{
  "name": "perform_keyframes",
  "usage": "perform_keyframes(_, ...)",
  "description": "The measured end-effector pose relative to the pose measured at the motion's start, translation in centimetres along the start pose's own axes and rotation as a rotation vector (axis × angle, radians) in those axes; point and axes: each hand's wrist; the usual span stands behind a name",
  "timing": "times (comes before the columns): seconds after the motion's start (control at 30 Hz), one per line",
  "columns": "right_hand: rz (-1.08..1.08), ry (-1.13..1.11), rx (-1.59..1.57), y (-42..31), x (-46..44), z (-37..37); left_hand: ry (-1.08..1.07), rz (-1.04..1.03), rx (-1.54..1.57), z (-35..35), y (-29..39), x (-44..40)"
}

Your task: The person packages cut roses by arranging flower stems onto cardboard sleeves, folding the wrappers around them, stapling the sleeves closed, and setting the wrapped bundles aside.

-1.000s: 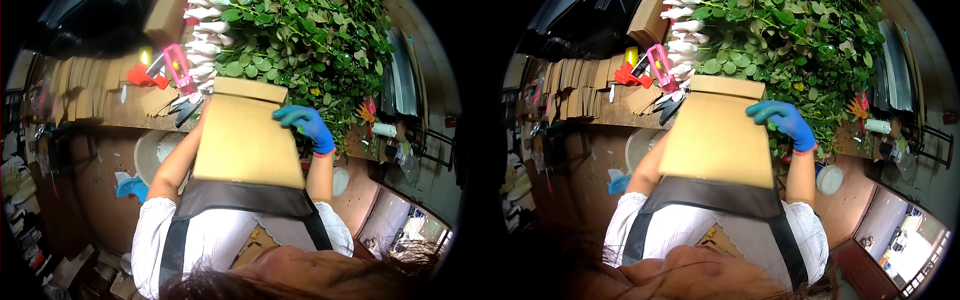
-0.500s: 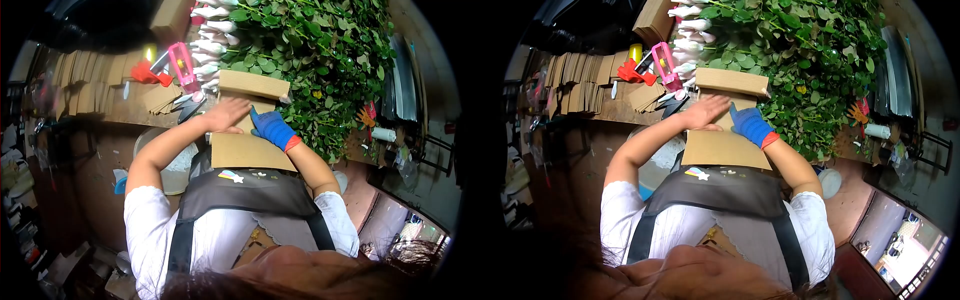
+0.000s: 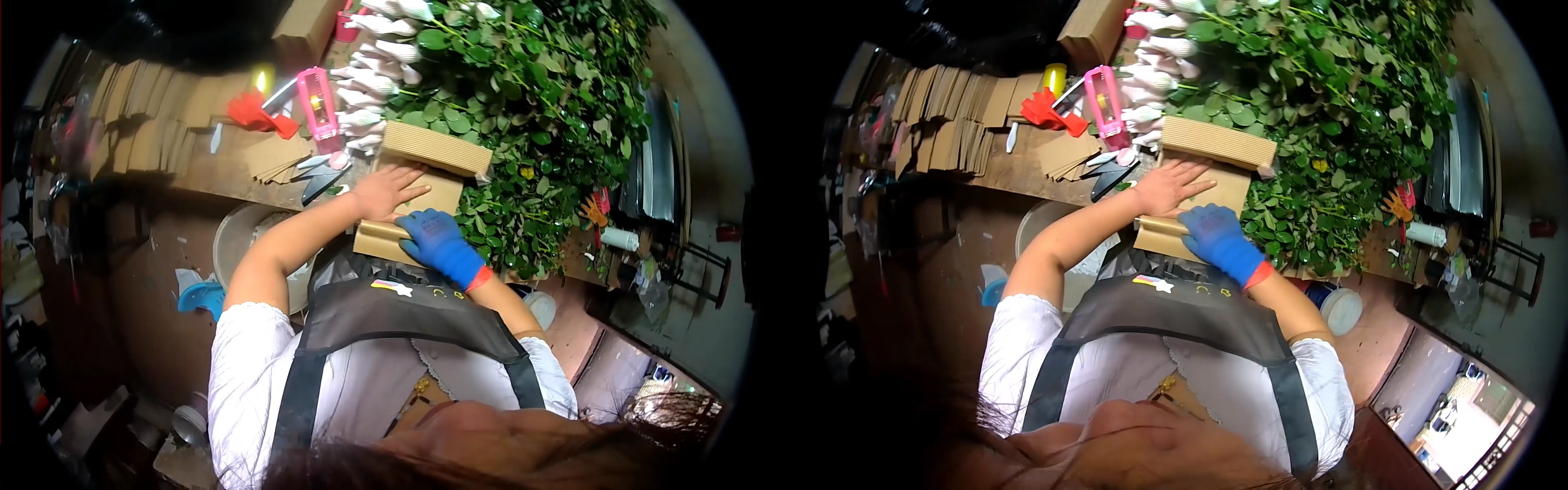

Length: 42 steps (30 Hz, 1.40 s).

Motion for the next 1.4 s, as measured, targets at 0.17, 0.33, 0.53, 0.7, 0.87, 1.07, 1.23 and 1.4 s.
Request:
perform_keyframes(0.17, 0.329, 0.370, -0.385, -5.1, -8.5, 2.9, 0.210, 0.017, -0.256, -4.6, -0.1, -0.4)
perform_keyframes(0.33, 0.408, 0.336, 0.187, -11.5, -24.6, -0.9, 0.183, 0.009, 0.089, -4.4, -0.9, -0.3)
perform_keyframes(0.53, 0.275, 0.372, 0.364, -15.3, -30.3, -6.0, 0.343, -0.035, 0.136, -2.4, -0.6, 0.7)
perform_keyframes(0.7, 0.409, 0.326, 0.401, -14.3, -28.9, -5.0, 0.303, 0.002, 0.132, -2.3, -0.2, 0.3)
perform_keyframes(0.87, 0.392, 0.407, 0.030, -11.1, -22.0, 1.6, 0.330, -0.014, 0.155, -5.2, -1.2, -0.1)
perform_keyframes(1.07, -0.137, 0.002, -1.034, -1.0, -7.0, 3.3, 0.243, 0.051, 0.451, -4.1, -1.0, 0.7)
perform_keyframes(1.23, -0.456, -0.289, -1.094, 5.4, -3.0, 1.2, 0.232, -0.024, 0.123, -1.9, -0.8, 0.5)
perform_keyframes(1.4, -0.486, -0.437, -0.969, 7.4, -5.5, -0.1, 0.137, 0.081, 0.244, 0.3, -0.8, 2.1)
Point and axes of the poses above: each hand's wrist, its own x-axis away from the middle knuckle, its own z-axis out of the back of the hand, y = z × x, and after that the axes turned 8 degrees about -z, right-handed
